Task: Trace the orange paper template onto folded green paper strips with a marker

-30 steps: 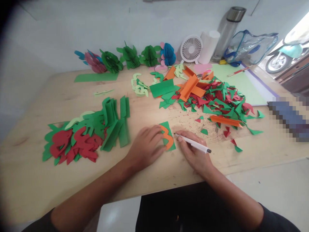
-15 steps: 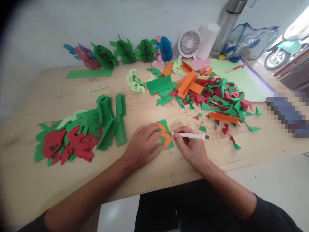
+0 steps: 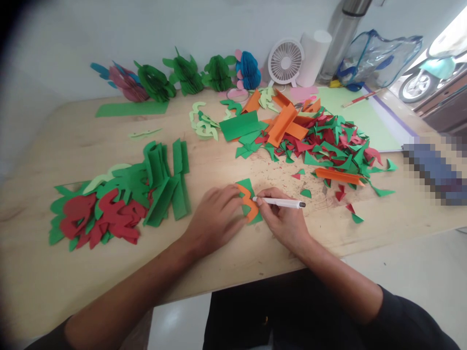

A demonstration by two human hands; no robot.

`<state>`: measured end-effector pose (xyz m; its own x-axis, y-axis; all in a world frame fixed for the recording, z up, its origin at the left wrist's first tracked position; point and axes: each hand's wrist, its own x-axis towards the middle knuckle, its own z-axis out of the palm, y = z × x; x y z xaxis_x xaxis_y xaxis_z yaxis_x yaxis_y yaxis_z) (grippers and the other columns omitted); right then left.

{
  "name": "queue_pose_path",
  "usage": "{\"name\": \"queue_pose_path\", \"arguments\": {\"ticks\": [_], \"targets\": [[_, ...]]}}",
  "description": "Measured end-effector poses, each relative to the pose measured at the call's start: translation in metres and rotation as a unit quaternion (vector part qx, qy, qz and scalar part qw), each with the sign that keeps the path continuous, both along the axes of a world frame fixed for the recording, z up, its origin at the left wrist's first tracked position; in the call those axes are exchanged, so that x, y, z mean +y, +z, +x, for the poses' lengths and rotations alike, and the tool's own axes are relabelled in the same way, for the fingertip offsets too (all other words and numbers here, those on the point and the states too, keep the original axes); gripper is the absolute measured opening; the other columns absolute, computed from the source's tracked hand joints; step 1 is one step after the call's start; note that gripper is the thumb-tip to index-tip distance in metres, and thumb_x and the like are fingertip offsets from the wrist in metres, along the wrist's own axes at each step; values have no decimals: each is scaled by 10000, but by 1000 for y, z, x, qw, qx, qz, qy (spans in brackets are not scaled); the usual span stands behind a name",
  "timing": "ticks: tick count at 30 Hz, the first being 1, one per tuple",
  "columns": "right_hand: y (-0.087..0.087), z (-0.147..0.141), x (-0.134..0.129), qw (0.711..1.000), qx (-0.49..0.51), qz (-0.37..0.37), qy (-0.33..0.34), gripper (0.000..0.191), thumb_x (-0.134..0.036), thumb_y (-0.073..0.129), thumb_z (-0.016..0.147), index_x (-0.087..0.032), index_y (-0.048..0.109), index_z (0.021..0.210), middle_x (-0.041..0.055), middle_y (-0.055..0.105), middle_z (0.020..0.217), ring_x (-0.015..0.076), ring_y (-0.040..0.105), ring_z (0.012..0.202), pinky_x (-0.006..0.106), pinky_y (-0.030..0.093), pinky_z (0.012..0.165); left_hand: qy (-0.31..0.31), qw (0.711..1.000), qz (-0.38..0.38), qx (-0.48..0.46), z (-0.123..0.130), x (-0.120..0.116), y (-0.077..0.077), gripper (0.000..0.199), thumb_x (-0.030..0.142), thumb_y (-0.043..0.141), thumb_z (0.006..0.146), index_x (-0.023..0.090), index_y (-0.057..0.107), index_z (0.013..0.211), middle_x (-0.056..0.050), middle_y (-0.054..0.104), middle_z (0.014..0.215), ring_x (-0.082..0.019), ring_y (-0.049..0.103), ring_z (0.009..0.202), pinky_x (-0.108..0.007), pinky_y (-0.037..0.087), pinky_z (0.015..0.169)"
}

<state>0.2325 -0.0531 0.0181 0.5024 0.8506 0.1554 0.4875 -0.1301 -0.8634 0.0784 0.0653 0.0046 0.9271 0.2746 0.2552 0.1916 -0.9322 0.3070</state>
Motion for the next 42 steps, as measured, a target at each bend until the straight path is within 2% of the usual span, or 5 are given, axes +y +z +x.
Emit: {"name": "queue_pose_path", "arguments": {"ticks": [17, 23, 34, 42], "targets": [[1, 3, -5, 999, -12, -33, 1, 215, -378, 546, 910, -201, 653, 851, 17, 677, 734, 107, 531, 560, 225, 397, 472, -4, 1000, 0, 1, 0, 0, -1, 240, 319, 526, 921, 142, 619, 1054, -169, 609, 1220, -315, 531, 1226, -481, 430, 976], [0, 3, -11, 999, 10, -31, -10, 176, -351, 559, 898, -205, 652, 871, 42, 710, 814, 143, 614, 679, 241, 447, 530, 1, 1000, 3, 3, 0, 0, -2, 225, 315, 537, 909, 144, 612, 1034, -162, 611, 1212, -303, 534, 1219, -463, 413, 980], [1, 0, -20, 999, -17, -28, -12, 199, -359, 538, 914, -204, 653, 866, 31, 703, 789, 134, 602, 645, 241, 455, 554, -14, 999, 38, 18, 1, 1, 0, 252, 318, 523, 928, 208, 630, 1129, -140, 578, 1203, -294, 535, 1187, -448, 412, 935], [-1, -1, -24, 999, -4, -34, -22, 172, -344, 555, 915, -207, 655, 886, 21, 697, 787, 119, 578, 623, 233, 425, 543, -18, 999, 44, 11, -1, 1, 0, 253, 324, 504, 942, 207, 639, 1121, -154, 563, 1216, -298, 521, 1201, -451, 408, 939]]}}
